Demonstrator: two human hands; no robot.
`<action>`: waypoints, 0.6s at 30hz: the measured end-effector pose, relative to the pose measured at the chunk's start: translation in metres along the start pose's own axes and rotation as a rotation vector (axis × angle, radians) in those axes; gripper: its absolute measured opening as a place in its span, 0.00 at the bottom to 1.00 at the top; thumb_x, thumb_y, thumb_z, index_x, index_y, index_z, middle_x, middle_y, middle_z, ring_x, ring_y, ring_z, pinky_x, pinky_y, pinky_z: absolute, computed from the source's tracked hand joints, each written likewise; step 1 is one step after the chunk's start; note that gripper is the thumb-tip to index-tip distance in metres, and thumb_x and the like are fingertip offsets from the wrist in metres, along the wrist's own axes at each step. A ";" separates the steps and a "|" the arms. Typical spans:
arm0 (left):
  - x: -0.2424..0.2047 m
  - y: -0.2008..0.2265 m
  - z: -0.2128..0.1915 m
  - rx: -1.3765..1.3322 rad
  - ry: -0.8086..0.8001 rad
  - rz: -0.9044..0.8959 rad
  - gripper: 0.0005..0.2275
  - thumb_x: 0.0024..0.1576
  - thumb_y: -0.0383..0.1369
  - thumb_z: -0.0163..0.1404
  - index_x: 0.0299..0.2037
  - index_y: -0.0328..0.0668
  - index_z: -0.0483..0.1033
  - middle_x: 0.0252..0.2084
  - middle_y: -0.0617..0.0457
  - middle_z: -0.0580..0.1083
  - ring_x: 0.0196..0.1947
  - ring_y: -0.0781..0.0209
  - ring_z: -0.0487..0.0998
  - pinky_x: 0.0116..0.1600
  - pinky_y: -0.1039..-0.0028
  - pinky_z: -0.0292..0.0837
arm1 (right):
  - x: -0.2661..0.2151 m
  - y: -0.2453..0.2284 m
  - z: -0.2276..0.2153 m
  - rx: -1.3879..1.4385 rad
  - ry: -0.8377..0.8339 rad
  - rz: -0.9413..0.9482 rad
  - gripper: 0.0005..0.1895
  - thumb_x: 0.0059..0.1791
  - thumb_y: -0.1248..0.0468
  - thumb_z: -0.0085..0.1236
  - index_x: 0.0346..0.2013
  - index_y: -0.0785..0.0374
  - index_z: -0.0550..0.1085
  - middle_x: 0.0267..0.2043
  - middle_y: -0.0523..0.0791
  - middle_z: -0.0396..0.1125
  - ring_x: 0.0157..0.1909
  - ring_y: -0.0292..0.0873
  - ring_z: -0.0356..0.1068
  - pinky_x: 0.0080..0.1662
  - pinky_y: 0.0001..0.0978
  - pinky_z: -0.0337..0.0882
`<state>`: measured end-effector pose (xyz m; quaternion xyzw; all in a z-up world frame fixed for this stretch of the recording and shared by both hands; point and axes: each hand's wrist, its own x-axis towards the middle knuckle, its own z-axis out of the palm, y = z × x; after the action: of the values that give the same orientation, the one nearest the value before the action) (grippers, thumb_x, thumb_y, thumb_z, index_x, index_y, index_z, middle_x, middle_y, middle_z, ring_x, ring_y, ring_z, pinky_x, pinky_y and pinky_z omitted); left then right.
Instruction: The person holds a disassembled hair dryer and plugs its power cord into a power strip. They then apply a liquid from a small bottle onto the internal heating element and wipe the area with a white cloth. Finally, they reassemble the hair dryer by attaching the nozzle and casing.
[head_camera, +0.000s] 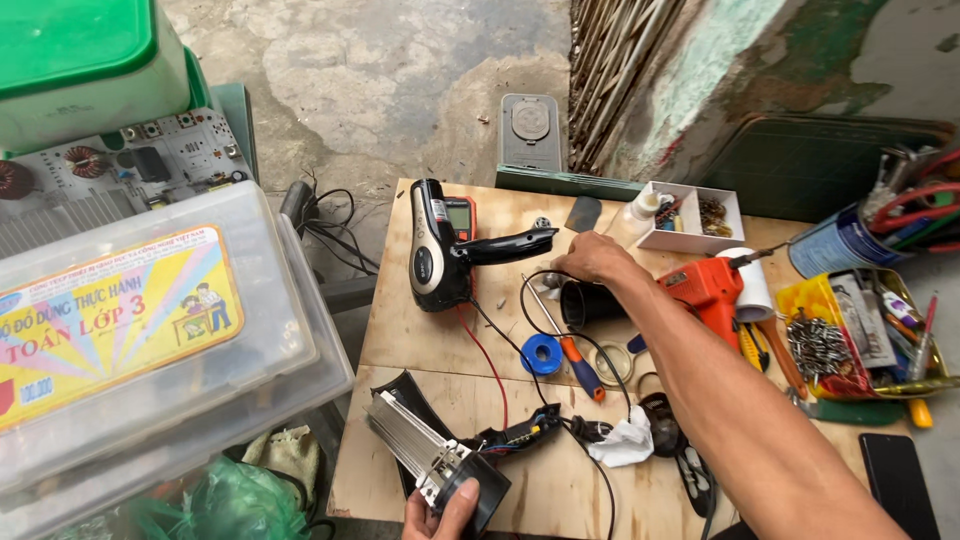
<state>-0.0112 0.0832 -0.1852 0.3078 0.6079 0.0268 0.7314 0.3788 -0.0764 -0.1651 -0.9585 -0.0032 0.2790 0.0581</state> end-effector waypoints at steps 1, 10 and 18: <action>0.000 0.000 0.000 0.050 -0.007 0.000 0.25 0.50 0.20 0.68 0.60 0.28 0.81 0.50 0.27 0.86 0.46 0.35 0.86 0.55 0.58 0.79 | 0.007 -0.001 -0.003 -0.030 -0.079 0.007 0.33 0.54 0.37 0.59 0.35 0.68 0.82 0.48 0.56 0.76 0.46 0.55 0.73 0.45 0.47 0.67; 0.026 -0.006 -0.003 0.092 -0.065 0.032 0.32 0.49 0.17 0.65 0.69 0.36 0.78 0.53 0.28 0.85 0.51 0.35 0.85 0.59 0.59 0.78 | 0.020 -0.018 0.012 0.002 -0.053 0.107 0.26 0.49 0.39 0.74 0.40 0.59 0.83 0.47 0.49 0.77 0.50 0.50 0.75 0.48 0.44 0.72; -0.005 0.022 0.007 0.489 -0.018 0.084 0.44 0.42 0.34 0.69 0.76 0.54 0.71 0.65 0.50 0.82 0.64 0.56 0.82 0.69 0.71 0.72 | -0.021 0.016 0.026 0.395 0.381 -0.211 0.11 0.55 0.59 0.65 0.37 0.50 0.69 0.35 0.40 0.73 0.38 0.43 0.72 0.41 0.41 0.69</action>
<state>0.0015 0.0961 -0.1699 0.5008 0.5764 -0.0936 0.6389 0.3470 -0.0901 -0.1772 -0.9582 -0.0373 0.0817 0.2718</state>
